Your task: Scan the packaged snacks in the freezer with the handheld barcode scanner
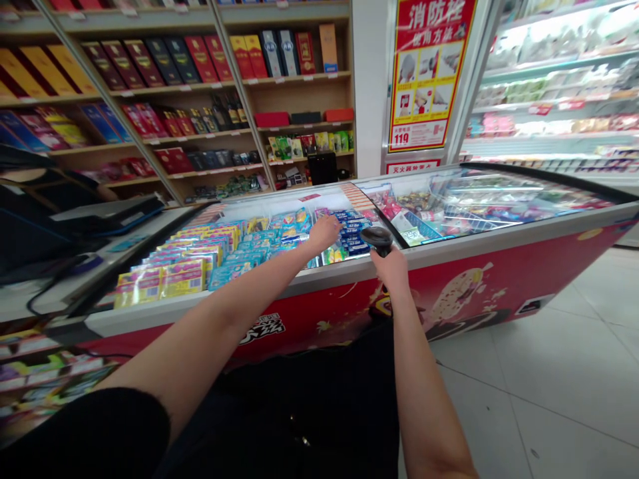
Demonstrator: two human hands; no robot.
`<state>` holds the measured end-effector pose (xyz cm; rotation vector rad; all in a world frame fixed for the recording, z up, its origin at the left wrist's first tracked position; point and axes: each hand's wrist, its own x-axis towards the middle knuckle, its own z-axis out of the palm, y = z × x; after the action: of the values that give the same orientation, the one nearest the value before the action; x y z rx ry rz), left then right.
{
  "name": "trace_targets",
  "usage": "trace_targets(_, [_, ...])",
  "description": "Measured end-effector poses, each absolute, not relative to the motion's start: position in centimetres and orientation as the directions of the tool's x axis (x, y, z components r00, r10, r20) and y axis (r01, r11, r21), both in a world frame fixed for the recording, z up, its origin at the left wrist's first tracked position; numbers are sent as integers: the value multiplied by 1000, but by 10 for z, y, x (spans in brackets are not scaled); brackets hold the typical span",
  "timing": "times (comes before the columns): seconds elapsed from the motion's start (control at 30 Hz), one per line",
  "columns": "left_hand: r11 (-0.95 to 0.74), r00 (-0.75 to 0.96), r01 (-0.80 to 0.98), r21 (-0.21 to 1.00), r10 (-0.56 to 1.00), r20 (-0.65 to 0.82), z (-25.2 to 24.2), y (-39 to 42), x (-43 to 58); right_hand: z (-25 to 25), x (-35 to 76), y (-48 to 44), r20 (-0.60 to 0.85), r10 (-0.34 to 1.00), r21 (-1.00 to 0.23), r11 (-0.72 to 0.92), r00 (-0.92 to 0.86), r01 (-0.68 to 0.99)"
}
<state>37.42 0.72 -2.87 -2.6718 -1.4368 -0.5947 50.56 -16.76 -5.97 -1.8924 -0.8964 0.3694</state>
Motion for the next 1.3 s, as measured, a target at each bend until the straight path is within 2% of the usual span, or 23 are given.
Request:
trace_targets(0.33, [-341,324,938,56,924,206,-23,30,302,-55,479,-157,146,764,-836,-245,629,491])
trace_targets(0.57, [-355,353,935,13,932,85,-31,30,265,-49,449,-146,164,810,-812,-213,563,543])
trace_targets(0.83, [-364,360,920,142,931,56,-23,17,243,-45,414,-135,195,860,-755,-175,471,632])
trace_targets(1.03, [-386,373,902,196,923,99,-10,15,222,-36,390,-134,204,876,-722,-166,437,671])
trace_targets(1.3, [-443,422,872,208,896,139,-3,8,206,-33,371,-132,201,888,-698,-166,414,696])
